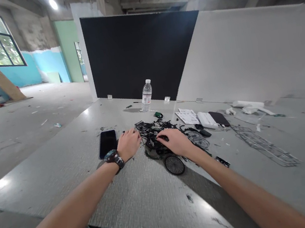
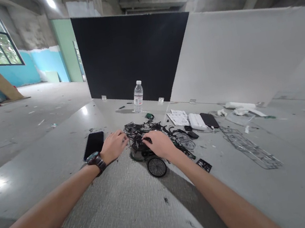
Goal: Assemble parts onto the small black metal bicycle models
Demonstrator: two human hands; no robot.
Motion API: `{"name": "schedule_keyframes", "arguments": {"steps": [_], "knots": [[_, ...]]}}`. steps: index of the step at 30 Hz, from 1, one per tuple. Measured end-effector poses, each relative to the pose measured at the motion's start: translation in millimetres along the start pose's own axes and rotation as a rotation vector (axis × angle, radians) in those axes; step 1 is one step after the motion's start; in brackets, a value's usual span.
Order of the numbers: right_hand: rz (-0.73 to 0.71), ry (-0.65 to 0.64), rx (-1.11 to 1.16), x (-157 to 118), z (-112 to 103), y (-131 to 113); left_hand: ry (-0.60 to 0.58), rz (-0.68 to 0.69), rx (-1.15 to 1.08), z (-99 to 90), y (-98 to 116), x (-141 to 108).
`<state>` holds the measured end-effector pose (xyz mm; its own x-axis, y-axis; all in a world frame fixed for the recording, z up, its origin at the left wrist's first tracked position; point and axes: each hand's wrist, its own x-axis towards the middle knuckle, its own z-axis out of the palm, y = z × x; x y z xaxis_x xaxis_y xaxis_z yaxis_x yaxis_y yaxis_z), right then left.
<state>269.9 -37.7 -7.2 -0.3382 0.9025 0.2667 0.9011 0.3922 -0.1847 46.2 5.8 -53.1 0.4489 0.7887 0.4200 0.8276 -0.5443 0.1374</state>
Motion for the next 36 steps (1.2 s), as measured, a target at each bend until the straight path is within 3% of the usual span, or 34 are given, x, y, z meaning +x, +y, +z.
{"name": "schedule_keyframes", "arguments": {"steps": [6, 11, 15, 18, 22, 31, 36], "knots": [[0.085, 0.093, 0.203, 3.2, -13.1, 11.5, -0.023, -0.020, -0.037, -0.4, 0.4, -0.2], [0.255, 0.023, 0.451, 5.3, -21.6, 21.5, -0.013, -0.032, -0.058, -1.2, 0.1, 0.9], [0.318, 0.005, 0.614, 5.0, -18.4, 22.1, 0.109, -0.022, -0.143, -5.1, 5.2, 2.3], [0.305, -0.017, 0.676, 5.1, -14.2, 18.9, 0.201, 0.103, -0.217, -7.8, 13.2, 1.2], [0.266, -0.018, 0.674, 6.3, -9.8, 15.4, 0.187, 0.223, -0.188, -6.4, 22.4, -1.2], [0.232, -0.009, 0.643, 5.3, -8.3, 13.2, 0.130, 0.202, -0.168, -6.7, 24.2, -2.6], [0.218, 0.042, 0.451, 2.2, -15.5, 8.8, 0.131, 0.141, -0.215, -8.4, 25.4, -2.6]]}}
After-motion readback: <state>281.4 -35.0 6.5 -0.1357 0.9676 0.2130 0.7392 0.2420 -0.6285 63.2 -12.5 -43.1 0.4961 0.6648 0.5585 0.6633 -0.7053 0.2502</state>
